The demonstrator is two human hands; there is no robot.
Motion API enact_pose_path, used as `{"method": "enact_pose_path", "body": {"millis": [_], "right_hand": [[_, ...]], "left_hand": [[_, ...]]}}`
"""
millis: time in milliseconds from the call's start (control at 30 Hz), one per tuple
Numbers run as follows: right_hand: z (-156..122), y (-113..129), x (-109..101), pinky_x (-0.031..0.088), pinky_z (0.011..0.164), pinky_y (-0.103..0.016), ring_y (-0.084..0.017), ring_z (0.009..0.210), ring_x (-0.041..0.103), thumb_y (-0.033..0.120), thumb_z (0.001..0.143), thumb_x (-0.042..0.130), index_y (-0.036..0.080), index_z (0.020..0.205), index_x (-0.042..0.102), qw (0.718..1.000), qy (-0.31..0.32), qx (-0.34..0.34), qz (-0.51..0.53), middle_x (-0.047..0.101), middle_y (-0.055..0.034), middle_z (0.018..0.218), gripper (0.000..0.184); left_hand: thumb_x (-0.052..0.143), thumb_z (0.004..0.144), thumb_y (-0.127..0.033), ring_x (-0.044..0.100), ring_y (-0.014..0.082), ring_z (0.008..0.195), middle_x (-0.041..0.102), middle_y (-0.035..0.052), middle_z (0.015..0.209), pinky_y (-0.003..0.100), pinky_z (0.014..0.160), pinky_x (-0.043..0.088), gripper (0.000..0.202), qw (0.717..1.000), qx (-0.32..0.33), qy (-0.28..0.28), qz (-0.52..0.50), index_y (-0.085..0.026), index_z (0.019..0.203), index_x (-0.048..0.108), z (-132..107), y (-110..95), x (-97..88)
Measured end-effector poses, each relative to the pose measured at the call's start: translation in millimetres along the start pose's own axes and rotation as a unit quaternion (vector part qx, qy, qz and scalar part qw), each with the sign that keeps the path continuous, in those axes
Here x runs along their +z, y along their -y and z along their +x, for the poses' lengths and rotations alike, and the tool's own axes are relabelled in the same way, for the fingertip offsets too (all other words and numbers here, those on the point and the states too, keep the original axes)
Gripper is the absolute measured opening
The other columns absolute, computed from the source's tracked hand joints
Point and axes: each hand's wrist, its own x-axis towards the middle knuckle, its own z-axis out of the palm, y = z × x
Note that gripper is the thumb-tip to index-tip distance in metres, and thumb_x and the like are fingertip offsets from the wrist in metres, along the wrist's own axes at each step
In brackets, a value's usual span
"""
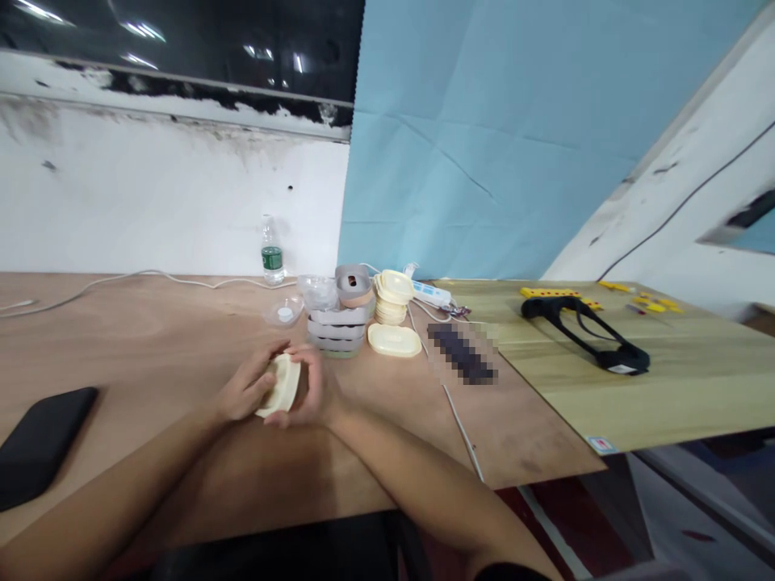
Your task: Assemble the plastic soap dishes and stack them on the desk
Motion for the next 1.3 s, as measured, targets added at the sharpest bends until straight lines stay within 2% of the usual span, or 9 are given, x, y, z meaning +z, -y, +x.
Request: {"method": "enact_pose_path", "body": {"millis": [67,133,233,300,433,1300], "right_hand": [[8.2,3.7,-10.0,0.046,0.088,-0.043,-0.027,0.106,0.055,0.063,0.057,0.075,0.025,0.119,0.039,0.999,0.043,0.01,-0.007,0.054,-0.0105,0.118,0.082],[15.5,3.4,-24.3,0.045,0.086,-0.04,-0.025,0.101,0.056,0.057,0.067,0.072,0.023,0.116,0.046,0.99,0.113,0.027,-0.076,0.059,-0.0084,0.111,0.065],[20.2,-1.8,-38.9,0.044,0.085,-0.039,-0.024,0.097,0.055,0.055,0.069,0.071,0.021,0.102,0.057,0.961,0.223,0.019,-0.165,0.063,-0.0061,0.099,0.049],[20.0,-5.3,-41.2,0.044,0.084,-0.037,-0.024,0.097,0.055,0.055,0.071,0.07,0.021,0.097,0.061,0.95,0.252,0.009,-0.186,0.063,-0.0061,0.1,0.044],[19.4,-7.8,-38.2,0.043,0.087,-0.037,-0.023,0.101,0.054,0.054,0.074,0.069,0.021,0.096,0.063,0.947,0.251,0.005,-0.199,0.061,-0.0063,0.107,0.04],[19.6,-10.4,-39.3,0.042,0.084,-0.035,-0.022,0.097,0.054,0.051,0.078,0.066,0.021,0.1,0.064,0.95,0.247,0.008,-0.192,0.064,-0.0053,0.1,0.038]], "left_hand": [[0.041,0.092,-0.05,0.053,0.0269,0.117,0.056,0.0106,0.13,0.042,0.1,0.042,0.051,0.999,-0.036,0.016,0.031,-0.02,0.132,0.046,2.7,2.0,-0.4],[0.046,0.089,-0.052,0.057,0.0269,0.111,0.061,0.0097,0.123,0.042,0.097,0.044,0.049,0.994,-0.07,0.025,0.085,-0.019,0.125,0.053,6.3,7.6,-1.7],[0.057,0.081,-0.054,0.056,0.0303,0.113,0.062,0.012,0.121,0.044,0.098,0.043,0.055,0.979,-0.099,0.019,0.175,-0.016,0.12,0.059,9.6,20.1,-1.6],[0.056,0.082,-0.052,0.056,0.0291,0.113,0.062,0.0122,0.121,0.043,0.097,0.044,0.053,0.975,-0.114,0.008,0.193,-0.015,0.119,0.059,9.7,27.3,-0.5],[0.051,0.086,-0.05,0.059,0.0259,0.108,0.064,0.0097,0.118,0.04,0.096,0.046,0.046,0.975,-0.117,0.011,0.187,-0.017,0.117,0.06,8.6,31.5,0.0],[0.05,0.086,-0.05,0.059,0.0264,0.107,0.065,0.009,0.116,0.041,0.095,0.045,0.044,0.972,-0.098,0.035,0.211,-0.019,0.114,0.062,8.8,28.2,-1.0]]}}
